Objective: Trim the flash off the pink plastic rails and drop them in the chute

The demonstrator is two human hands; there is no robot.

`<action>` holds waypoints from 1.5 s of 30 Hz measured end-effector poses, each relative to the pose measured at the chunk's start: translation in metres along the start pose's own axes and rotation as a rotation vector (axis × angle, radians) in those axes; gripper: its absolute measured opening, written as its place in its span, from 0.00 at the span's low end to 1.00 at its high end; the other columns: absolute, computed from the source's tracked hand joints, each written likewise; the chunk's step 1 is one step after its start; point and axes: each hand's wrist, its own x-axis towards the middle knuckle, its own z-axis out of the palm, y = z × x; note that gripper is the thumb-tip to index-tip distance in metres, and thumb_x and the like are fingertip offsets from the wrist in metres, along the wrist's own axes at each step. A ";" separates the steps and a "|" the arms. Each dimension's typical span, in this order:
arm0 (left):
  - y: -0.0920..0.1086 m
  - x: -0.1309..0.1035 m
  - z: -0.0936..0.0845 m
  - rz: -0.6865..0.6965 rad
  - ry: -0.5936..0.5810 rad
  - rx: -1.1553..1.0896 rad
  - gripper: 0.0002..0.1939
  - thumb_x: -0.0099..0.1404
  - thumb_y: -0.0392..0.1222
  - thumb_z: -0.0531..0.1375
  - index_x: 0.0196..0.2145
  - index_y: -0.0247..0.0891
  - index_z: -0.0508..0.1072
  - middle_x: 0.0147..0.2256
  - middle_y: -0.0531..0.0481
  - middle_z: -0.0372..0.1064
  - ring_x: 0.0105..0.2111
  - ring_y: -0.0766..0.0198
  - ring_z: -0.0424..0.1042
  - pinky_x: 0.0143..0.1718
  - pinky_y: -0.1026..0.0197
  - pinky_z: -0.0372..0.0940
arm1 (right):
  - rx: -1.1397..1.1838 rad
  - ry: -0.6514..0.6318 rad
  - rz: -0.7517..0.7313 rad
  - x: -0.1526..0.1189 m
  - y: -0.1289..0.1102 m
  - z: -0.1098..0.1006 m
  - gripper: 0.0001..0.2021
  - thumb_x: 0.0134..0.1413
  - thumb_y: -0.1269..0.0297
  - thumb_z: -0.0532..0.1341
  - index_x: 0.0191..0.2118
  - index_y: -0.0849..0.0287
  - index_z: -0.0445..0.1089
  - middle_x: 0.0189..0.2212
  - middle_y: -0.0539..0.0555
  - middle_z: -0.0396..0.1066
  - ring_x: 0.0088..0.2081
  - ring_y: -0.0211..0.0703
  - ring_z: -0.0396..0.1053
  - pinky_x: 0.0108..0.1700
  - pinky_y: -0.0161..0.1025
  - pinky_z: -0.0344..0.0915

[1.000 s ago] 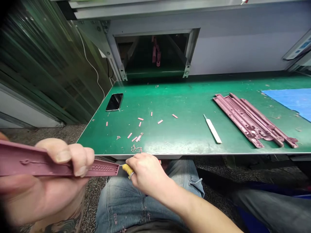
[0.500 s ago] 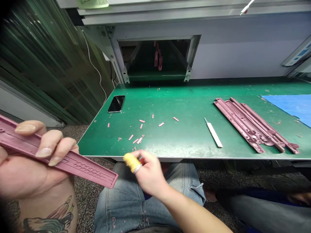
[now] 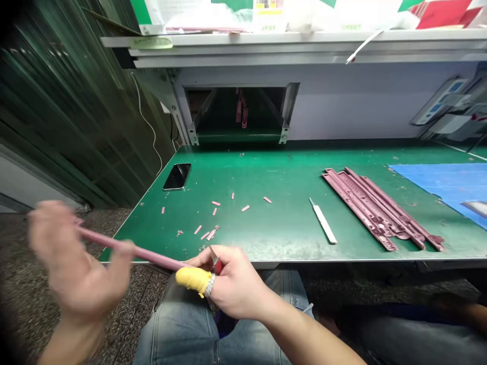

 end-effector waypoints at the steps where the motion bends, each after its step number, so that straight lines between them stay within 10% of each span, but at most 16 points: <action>1: 0.004 -0.003 -0.003 0.184 -0.137 0.069 0.45 0.55 0.45 0.66 0.65 0.51 0.49 0.67 0.48 0.41 0.62 0.39 0.50 0.58 0.34 0.50 | 0.055 -0.018 0.033 0.000 -0.004 -0.005 0.12 0.49 0.57 0.67 0.33 0.60 0.70 0.29 0.51 0.74 0.29 0.37 0.70 0.32 0.34 0.66; 4: 0.014 -0.004 -0.011 0.510 -0.477 0.068 0.31 0.59 0.35 0.62 0.60 0.44 0.63 0.56 0.42 0.66 0.53 0.46 0.66 0.53 0.41 0.60 | 0.173 -0.102 0.073 -0.001 -0.011 -0.007 0.14 0.47 0.55 0.68 0.30 0.60 0.68 0.26 0.50 0.72 0.28 0.36 0.69 0.32 0.35 0.65; 10: 0.019 0.008 -0.015 0.386 -0.696 -0.163 0.32 0.61 0.29 0.57 0.61 0.45 0.60 0.47 0.40 0.73 0.46 0.49 0.72 0.43 0.51 0.68 | 0.315 -0.171 0.166 0.001 0.000 0.003 0.28 0.35 0.39 0.68 0.25 0.58 0.58 0.22 0.49 0.67 0.22 0.33 0.64 0.24 0.30 0.58; 14: 0.013 0.014 -0.019 0.302 -0.650 -0.187 0.32 0.61 0.28 0.56 0.62 0.44 0.59 0.49 0.43 0.72 0.48 0.53 0.70 0.46 0.51 0.66 | 0.281 -0.179 0.203 -0.006 0.003 -0.013 0.27 0.52 0.33 0.52 0.31 0.57 0.58 0.22 0.46 0.60 0.18 0.29 0.52 0.19 0.27 0.45; 17: 0.007 0.022 -0.023 0.383 -0.675 -0.097 0.28 0.63 0.29 0.54 0.60 0.43 0.62 0.50 0.44 0.71 0.51 0.52 0.68 0.52 0.48 0.63 | -0.159 -0.138 -0.029 -0.011 -0.006 -0.025 0.18 0.64 0.47 0.48 0.38 0.58 0.63 0.26 0.48 0.62 0.24 0.32 0.58 0.27 0.30 0.56; 22: 0.010 0.037 -0.025 0.535 -0.708 0.063 0.22 0.66 0.30 0.51 0.55 0.43 0.68 0.51 0.50 0.71 0.58 0.53 0.60 0.60 0.45 0.51 | -1.030 -0.077 -0.570 -0.003 -0.012 -0.023 0.16 0.60 0.50 0.55 0.33 0.59 0.66 0.26 0.50 0.66 0.26 0.36 0.59 0.27 0.33 0.52; 26: 0.020 0.047 -0.027 0.607 -0.742 0.102 0.20 0.69 0.31 0.48 0.54 0.43 0.69 0.49 0.52 0.72 0.58 0.57 0.59 0.61 0.46 0.47 | -1.395 0.025 -0.693 0.010 -0.010 -0.018 0.17 0.58 0.52 0.57 0.25 0.58 0.60 0.21 0.48 0.60 0.22 0.36 0.51 0.23 0.36 0.39; 45: 0.040 -0.002 -0.032 0.233 -0.554 0.104 0.28 0.62 0.34 0.60 0.60 0.39 0.62 0.53 0.49 0.70 0.50 0.59 0.70 0.52 0.59 0.64 | -1.384 0.119 -0.789 0.009 -0.021 -0.019 0.14 0.61 0.68 0.49 0.25 0.60 0.64 0.21 0.50 0.58 0.23 0.39 0.50 0.25 0.38 0.43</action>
